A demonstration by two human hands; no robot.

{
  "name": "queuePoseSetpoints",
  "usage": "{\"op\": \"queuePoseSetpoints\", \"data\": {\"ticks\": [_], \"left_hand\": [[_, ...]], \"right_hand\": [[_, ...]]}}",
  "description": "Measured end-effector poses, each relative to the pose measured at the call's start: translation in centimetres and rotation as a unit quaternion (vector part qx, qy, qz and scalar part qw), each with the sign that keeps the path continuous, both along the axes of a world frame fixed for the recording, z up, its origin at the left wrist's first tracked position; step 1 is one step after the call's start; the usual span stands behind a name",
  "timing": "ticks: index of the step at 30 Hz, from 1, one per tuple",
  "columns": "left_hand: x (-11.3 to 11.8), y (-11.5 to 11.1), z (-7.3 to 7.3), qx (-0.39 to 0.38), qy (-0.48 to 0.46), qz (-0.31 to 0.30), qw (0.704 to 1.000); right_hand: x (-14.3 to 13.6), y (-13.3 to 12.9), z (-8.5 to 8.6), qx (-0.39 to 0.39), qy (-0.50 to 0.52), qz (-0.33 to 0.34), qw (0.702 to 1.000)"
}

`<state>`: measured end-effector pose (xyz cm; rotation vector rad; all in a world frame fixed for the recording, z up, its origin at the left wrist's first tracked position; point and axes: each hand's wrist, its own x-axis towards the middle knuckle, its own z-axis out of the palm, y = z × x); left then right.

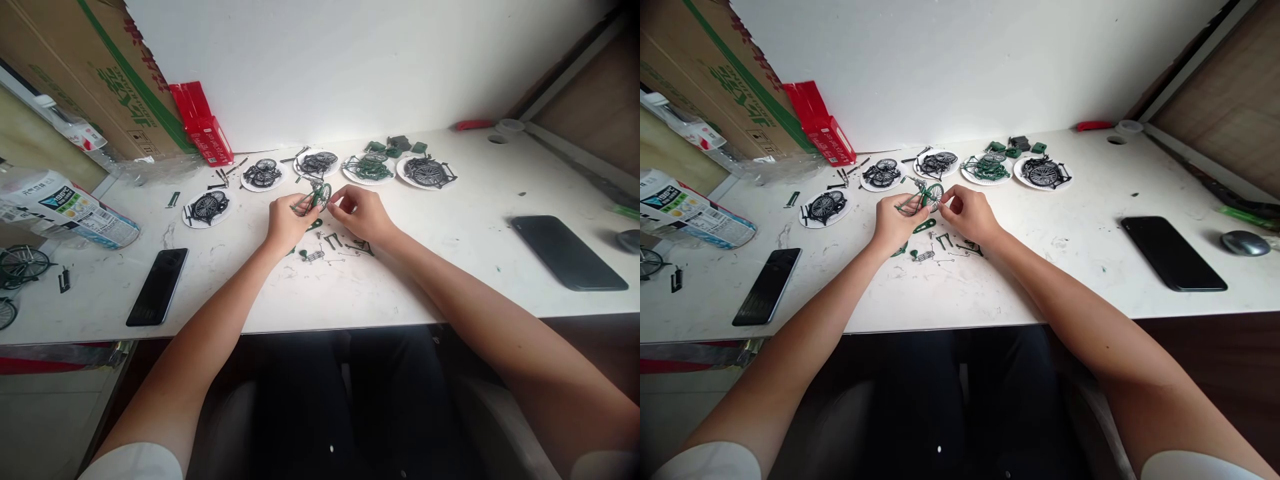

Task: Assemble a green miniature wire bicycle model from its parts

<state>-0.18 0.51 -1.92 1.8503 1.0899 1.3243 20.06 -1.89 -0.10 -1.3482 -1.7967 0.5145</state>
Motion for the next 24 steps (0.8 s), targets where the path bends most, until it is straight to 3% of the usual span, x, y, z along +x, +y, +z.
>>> {"op": "queuePoseSetpoints", "data": {"ticks": [24], "left_hand": [[0.29, -0.34, 0.29, -0.021, -0.01, -0.017, 1.0]], "right_hand": [[-0.4, -0.18, -0.05, -0.016, -0.001, -0.024, 1.0]]}}
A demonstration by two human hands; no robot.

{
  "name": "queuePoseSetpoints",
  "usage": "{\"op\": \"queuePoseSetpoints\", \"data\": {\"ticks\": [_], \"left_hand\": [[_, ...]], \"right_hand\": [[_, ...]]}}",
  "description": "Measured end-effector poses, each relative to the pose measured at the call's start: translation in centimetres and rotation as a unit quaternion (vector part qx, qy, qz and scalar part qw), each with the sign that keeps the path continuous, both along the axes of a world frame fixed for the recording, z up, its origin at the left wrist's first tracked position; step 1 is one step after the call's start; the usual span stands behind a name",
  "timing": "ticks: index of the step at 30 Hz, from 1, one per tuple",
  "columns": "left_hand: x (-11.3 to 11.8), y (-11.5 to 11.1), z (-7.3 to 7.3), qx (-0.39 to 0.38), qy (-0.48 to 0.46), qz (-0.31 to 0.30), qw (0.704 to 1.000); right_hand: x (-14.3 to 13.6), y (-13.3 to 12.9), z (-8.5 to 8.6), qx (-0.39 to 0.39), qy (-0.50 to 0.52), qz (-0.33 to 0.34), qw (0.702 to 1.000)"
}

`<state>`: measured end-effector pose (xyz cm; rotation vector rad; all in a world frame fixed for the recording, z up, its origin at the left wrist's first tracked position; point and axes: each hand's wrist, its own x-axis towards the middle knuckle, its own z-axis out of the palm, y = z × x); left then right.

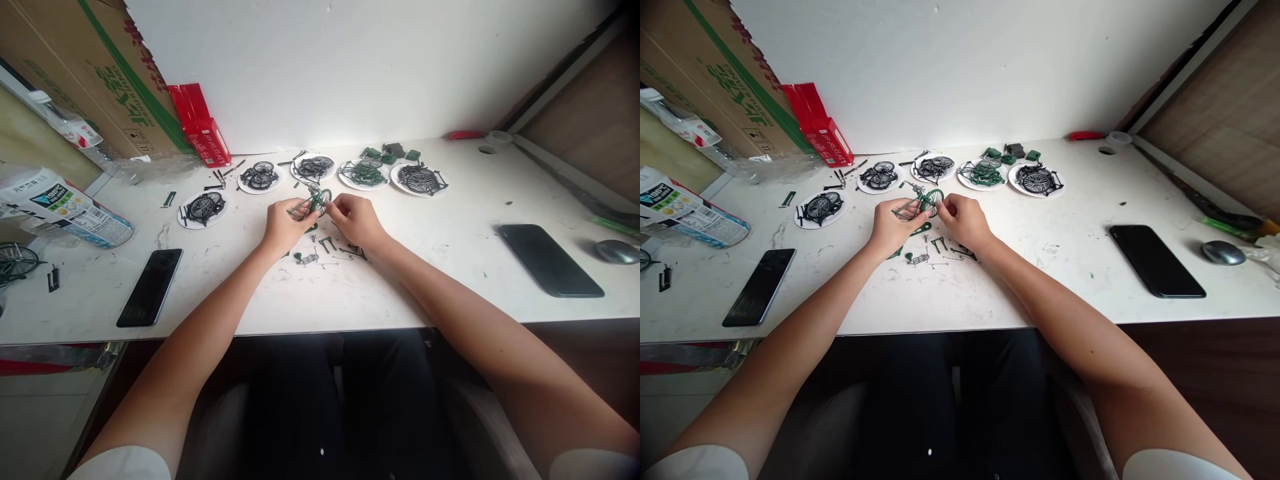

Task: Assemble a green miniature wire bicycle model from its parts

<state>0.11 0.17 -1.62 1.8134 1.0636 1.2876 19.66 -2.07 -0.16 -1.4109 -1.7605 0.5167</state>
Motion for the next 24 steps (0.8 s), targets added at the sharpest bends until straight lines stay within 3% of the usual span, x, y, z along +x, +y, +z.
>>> {"op": "queuePoseSetpoints", "data": {"ticks": [5, 13, 24], "left_hand": [[-0.07, 0.08, 0.04, 0.004, -0.002, 0.002, 1.0], [-0.27, 0.03, 0.29, 0.008, 0.0, 0.002, 1.0], [-0.25, 0.14, 0.09, 0.003, -0.005, -0.007, 1.0]], "right_hand": [[-0.1, -0.04, -0.19, -0.03, 0.012, 0.012, 0.999], [-0.26, -0.29, -0.07, 0.004, 0.031, 0.005, 1.0], [-0.36, -0.36, -0.07, -0.011, 0.049, -0.01, 0.999]]}}
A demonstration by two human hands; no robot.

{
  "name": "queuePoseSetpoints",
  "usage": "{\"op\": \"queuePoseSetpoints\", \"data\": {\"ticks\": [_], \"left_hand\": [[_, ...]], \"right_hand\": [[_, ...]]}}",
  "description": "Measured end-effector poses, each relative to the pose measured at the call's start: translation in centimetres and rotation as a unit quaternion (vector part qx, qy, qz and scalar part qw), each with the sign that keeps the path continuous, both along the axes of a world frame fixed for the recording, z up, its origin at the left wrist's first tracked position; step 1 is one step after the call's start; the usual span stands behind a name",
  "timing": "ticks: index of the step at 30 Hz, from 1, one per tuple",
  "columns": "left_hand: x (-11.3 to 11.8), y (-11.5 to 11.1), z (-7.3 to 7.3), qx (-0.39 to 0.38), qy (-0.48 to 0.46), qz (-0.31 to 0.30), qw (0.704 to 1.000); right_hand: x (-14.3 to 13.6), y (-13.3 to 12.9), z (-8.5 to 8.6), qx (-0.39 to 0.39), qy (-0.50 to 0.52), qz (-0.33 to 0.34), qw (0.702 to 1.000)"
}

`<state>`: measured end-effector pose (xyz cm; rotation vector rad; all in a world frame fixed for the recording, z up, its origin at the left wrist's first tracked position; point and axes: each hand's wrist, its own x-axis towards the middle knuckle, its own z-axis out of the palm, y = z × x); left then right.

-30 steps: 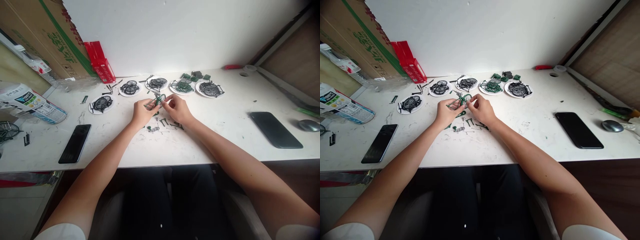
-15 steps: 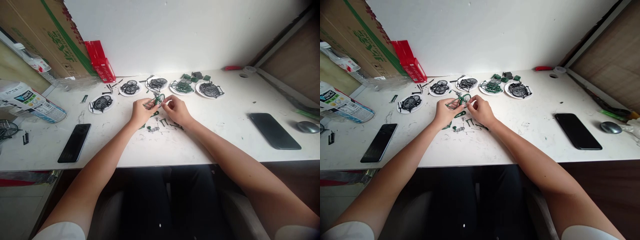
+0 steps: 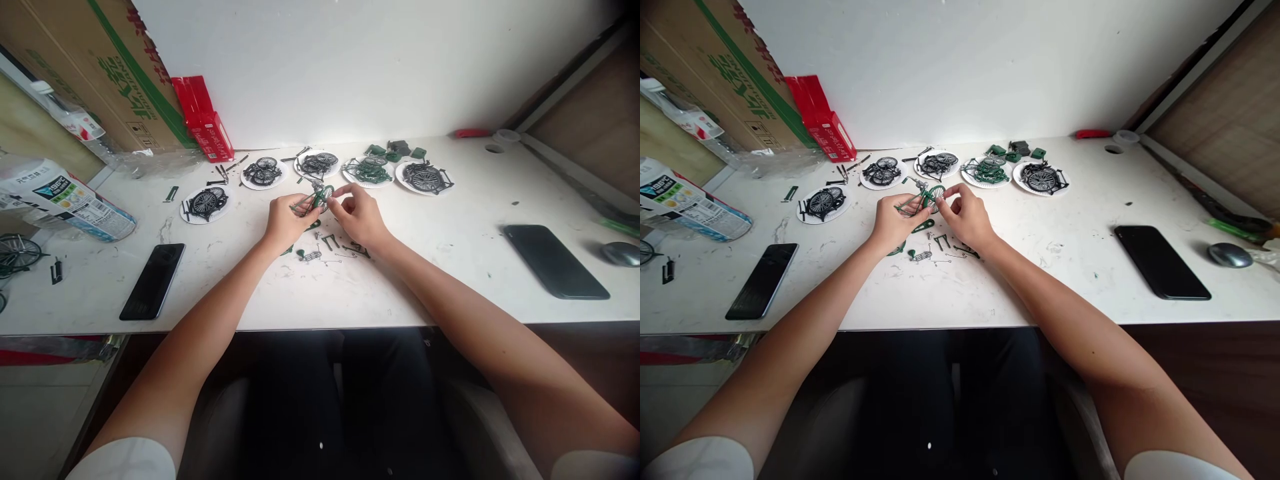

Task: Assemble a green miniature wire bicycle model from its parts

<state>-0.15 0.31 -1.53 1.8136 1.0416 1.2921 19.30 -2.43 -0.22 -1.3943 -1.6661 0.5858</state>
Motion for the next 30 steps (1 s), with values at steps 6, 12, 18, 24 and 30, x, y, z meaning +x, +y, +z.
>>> {"op": "queuePoseSetpoints", "data": {"ticks": [6, 12, 18, 24, 30], "left_hand": [[0.0, 0.3, -0.5, -0.003, 0.004, 0.007, 1.0], [0.0, 0.3, -0.5, 0.01, 0.014, 0.011, 1.0], [-0.2, 0.1, -0.1, 0.011, 0.025, 0.01, 1.0], [-0.3, 0.2, -0.1, 0.014, 0.027, -0.004, 1.0], [-0.8, 0.0, 0.6, 0.041, 0.073, -0.009, 0.996]], "right_hand": [[0.0, -0.2, 0.3, 0.007, -0.009, 0.001, 1.0], [0.1, 0.0, 0.4, 0.012, -0.017, 0.0, 1.0], [0.3, 0.1, 0.3, 0.01, -0.019, 0.009, 1.0], [0.3, 0.1, 0.1, 0.014, -0.022, 0.003, 1.0], [0.2, 0.0, 0.2, 0.016, -0.015, 0.007, 1.0]]}}
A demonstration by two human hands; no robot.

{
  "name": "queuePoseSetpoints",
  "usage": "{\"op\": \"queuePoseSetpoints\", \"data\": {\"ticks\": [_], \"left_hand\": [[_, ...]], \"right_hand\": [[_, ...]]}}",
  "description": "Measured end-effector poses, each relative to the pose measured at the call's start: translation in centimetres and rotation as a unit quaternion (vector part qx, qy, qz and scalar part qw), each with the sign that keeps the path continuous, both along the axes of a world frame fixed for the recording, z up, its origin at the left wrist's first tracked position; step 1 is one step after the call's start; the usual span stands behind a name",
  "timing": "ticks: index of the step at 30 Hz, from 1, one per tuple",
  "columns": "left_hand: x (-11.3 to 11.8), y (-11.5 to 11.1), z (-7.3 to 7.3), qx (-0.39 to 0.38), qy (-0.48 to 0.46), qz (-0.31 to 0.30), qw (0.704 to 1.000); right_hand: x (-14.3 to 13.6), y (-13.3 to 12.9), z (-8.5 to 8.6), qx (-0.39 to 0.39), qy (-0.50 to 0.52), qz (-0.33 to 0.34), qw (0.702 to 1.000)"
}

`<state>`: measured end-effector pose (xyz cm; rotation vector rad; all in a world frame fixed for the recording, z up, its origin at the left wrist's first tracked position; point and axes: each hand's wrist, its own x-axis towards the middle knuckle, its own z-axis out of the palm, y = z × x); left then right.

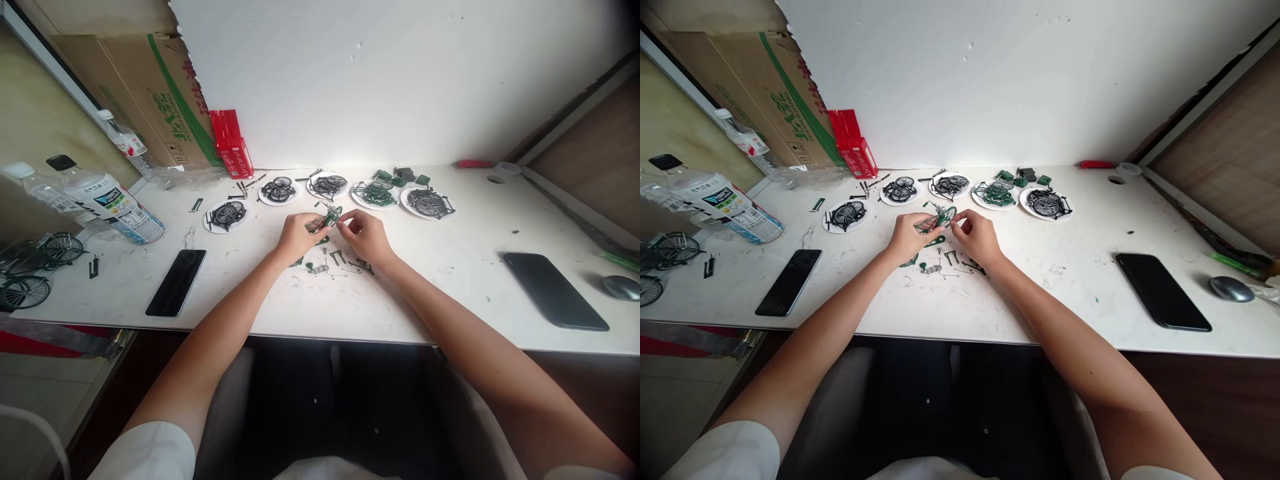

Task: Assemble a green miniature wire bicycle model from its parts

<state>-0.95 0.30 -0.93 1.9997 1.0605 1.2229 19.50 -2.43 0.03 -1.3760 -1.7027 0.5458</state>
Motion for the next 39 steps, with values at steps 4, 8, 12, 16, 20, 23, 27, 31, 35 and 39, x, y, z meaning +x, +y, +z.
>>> {"op": "queuePoseSetpoints", "data": {"ticks": [4, 8, 12, 16, 20, 23, 27, 31, 35, 39], "left_hand": [[0.0, -0.1, 0.2, 0.009, 0.006, 0.0, 1.0], [0.1, 0.0, -0.2, 0.006, -0.009, 0.002, 1.0], [-0.2, 0.2, -0.5, -0.008, -0.017, 0.005, 1.0], [-0.3, 0.4, -0.5, -0.015, -0.037, 0.006, 0.999], [0.0, 0.5, -0.5, -0.035, -0.072, 0.006, 0.997], [0.2, 0.5, -0.5, -0.053, -0.097, 0.001, 0.994], [0.3, 0.5, -0.6, -0.051, -0.107, -0.001, 0.993], [0.3, 0.6, -0.5, -0.038, -0.11, 0.001, 0.993], [0.3, 0.9, -0.3, -0.026, -0.119, 0.0, 0.992], [0.0, 0.6, -0.2, -0.037, -0.126, 0.0, 0.991]], "right_hand": [[0.0, 0.0, 0.2, 0.0, 0.007, 0.004, 1.0], [0.1, 0.0, 0.1, 0.002, 0.01, 0.01, 1.0], [0.2, 0.2, -0.1, 0.011, 0.021, 0.023, 0.999], [0.5, 0.3, -0.2, 0.04, 0.039, 0.028, 0.998], [0.7, 0.5, -0.2, 0.054, 0.038, 0.026, 0.998], [0.7, 0.6, -0.1, 0.055, 0.035, 0.025, 0.998], [0.6, 0.6, -0.1, 0.061, 0.031, 0.026, 0.997], [0.7, 0.7, 0.0, 0.066, 0.022, 0.026, 0.997], [0.8, 0.9, 0.4, 0.087, -0.004, 0.023, 0.996], [0.5, 0.5, 1.0, 0.087, -0.029, 0.032, 0.995]]}}
